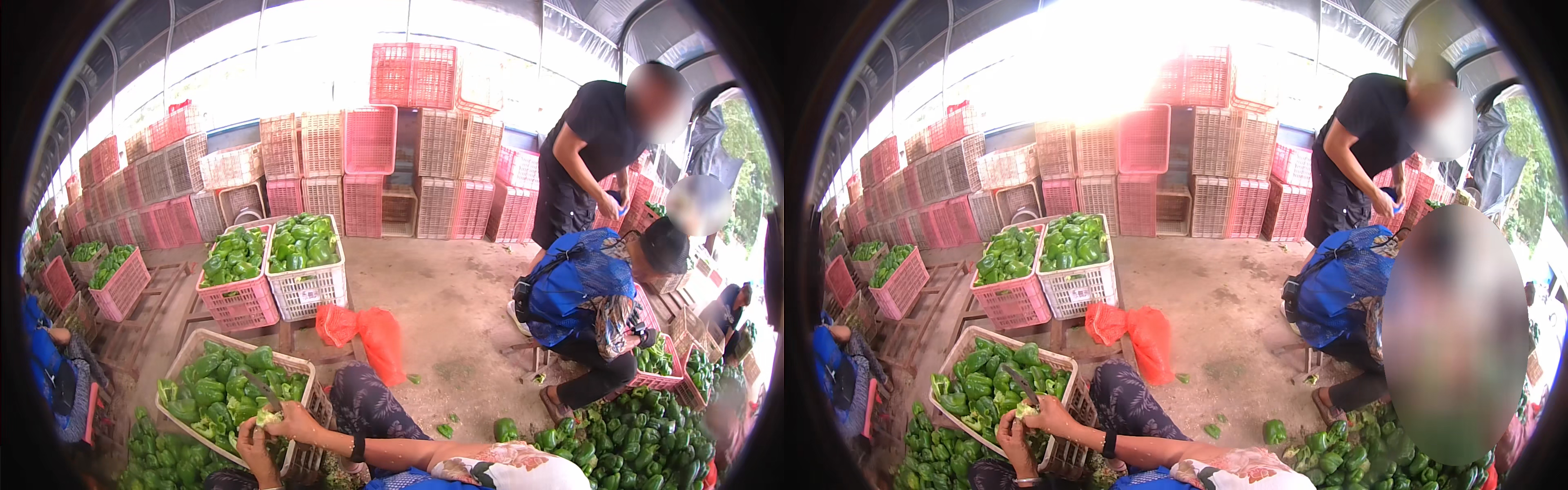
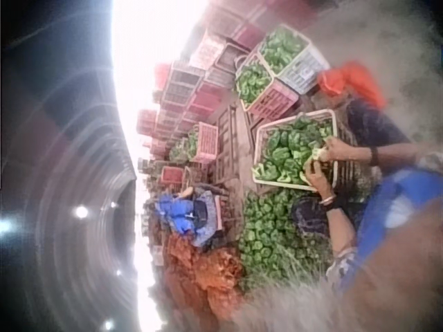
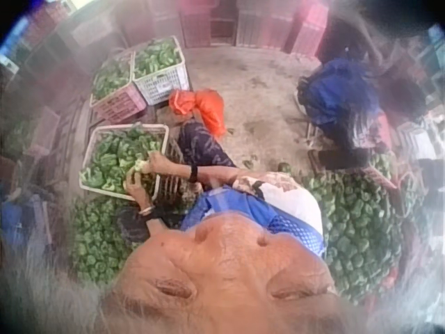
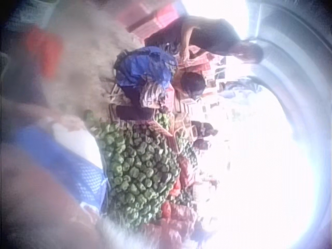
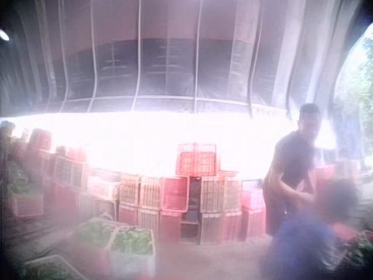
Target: The person sorts green bell peppers, cutting away damaged parts with a knife and placing the cleaned peppers into a white plastic crate.
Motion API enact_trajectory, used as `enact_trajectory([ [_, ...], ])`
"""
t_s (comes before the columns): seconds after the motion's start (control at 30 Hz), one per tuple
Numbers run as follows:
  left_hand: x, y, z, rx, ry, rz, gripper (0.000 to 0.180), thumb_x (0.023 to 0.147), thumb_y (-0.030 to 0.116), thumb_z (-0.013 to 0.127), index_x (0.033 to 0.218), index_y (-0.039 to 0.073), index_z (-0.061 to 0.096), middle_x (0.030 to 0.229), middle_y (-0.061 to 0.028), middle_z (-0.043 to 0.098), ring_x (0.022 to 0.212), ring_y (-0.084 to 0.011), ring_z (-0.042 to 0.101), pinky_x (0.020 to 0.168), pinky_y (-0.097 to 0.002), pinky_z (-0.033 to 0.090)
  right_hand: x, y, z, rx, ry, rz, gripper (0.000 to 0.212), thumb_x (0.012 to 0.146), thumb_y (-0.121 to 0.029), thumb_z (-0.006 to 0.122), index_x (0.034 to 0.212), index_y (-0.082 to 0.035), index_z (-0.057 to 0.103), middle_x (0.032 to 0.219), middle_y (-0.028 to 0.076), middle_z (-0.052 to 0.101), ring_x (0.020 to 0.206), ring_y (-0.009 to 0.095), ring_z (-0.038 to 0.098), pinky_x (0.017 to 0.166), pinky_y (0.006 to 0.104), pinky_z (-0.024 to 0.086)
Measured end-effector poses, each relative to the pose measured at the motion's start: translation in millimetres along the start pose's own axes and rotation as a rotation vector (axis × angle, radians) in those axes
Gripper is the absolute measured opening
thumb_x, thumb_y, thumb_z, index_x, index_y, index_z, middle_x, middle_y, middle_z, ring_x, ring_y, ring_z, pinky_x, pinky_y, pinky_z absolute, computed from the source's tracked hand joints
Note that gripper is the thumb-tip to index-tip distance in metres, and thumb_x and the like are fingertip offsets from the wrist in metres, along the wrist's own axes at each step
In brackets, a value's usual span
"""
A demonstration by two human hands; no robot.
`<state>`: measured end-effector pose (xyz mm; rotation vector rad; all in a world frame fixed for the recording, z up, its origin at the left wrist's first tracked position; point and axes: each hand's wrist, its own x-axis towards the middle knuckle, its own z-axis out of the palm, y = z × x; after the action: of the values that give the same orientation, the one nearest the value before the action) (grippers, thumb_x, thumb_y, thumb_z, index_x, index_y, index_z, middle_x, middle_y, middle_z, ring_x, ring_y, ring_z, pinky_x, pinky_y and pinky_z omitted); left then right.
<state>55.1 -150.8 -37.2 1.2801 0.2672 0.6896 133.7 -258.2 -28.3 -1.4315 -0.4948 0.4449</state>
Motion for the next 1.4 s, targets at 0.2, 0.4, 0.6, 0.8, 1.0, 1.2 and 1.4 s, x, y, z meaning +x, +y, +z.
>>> enact_trajectory([
  [0.2, 9, -20, -12, -0.175, -0.025, -0.133, 0.008, 0.087, 0.008, 0.06, 0.092, 0.002, 0.057, 0.08, -0.0031, 0.058, 0.066, -0.0116, 0.056, 0.06, -0.0253, 0.045, 1, 3, -10, -0.391, -0.037, -0.283, 0.045, 0.076, -0.02, 0.072, 0.114, 0.002, 0.06, 0.079, 0.007, 0.066, 0.066, 0.014, 0.058, 0.064, 0.0312, 0.049],
  [0.4, -1, -13, -24, -0.39, 0.159, -0.225, 0.016, 0.085, 0.014, 0.062, 0.097, 0.005, 0.056, 0.082, -0.0011, 0.057, 0.064, -0.011, 0.056, 0.056, -0.0229, 0.045, 7, -98, -71, 0.346, 0.126, -0.263, 0.024, 0.093, -0.028, 0.058, 0.105, -0.006, 0.059, 0.079, 0.002, 0.061, 0.05, 0.007, 0.048, 0.044, 0.0211, 0.04],
  [0.6, 3, -22, -8, -0.495, 0.245, -0.279, 0.023, 0.084, 0.017, 0.063, 0.104, 0.008, 0.055, 0.076, 0.0039, 0.045, 0.043, -0.0051, 0.032, 0.036, -0.0201, 0.028, 109, -264, -232, 0.459, 0.428, -0.545, 0.008, 0.09, -0.007, 0.058, 0.092, 0.001, 0.059, 0.067, 0.005, 0.059, 0.048, 0.007, 0.047, 0.043, 0.0213, 0.041],
  [0.8, -3, 2, -18, -0.484, 0.166, -0.166, 0.024, 0.086, 0.014, 0.058, 0.107, 0.004, 0.054, 0.072, 0.0039, 0.042, 0.04, -0.0053, 0.029, 0.034, -0.0197, 0.024, 109, -231, -220, 0.424, 0.339, -0.353, 0.01, 0.088, -0.002, 0.056, 0.095, 0.005, 0.057, 0.07, 0.01, 0.061, 0.046, 0.009, 0.046, 0.04, 0.024, 0.042],
  [1.0, -11, 5, -22, -0.525, 0.119, -0.214, 0.027, 0.089, 0.016, 0.056, 0.111, 0.0, 0.053, 0.081, -0.0028, 0.057, 0.056, -0.0091, 0.054, 0.041, -0.0192, 0.042, 153, -338, -266, 0.373, 0.447, -0.5, 0.008, 0.088, 0.0, 0.051, 0.093, 0.005, 0.055, 0.069, 0.011, 0.06, 0.045, 0.012, 0.049, 0.041, 0.0265, 0.046],
  [1.2, -7, -13, -26, -0.48, 0.012, -0.192, 0.026, 0.095, 0.022, 0.056, 0.111, 0.002, 0.055, 0.079, -0.0053, 0.062, 0.048, -0.0064, 0.052, 0.036, -0.0182, 0.038, 138, -313, -263, 0.2, 0.441, -0.52, 0.009, 0.087, -0.004, 0.057, 0.08, 0.002, 0.058, 0.063, 0.008, 0.057, 0.046, 0.014, 0.051, 0.042, 0.0261, 0.044],
  [1.4, -5, 11, -40, -0.394, 0.094, -0.111, 0.025, 0.095, 0.017, 0.053, 0.114, 0.001, 0.055, 0.088, -0.0089, 0.063, 0.062, -0.0094, 0.057, 0.05, -0.0229, 0.046, 95, -170, -97, 0.042, 0.032, -0.125, 0.023, 0.083, -0.012, 0.069, 0.1, 0.002, 0.061, 0.073, 0.01, 0.066, 0.042, 0.012, 0.051, 0.038, 0.0249, 0.041],
])
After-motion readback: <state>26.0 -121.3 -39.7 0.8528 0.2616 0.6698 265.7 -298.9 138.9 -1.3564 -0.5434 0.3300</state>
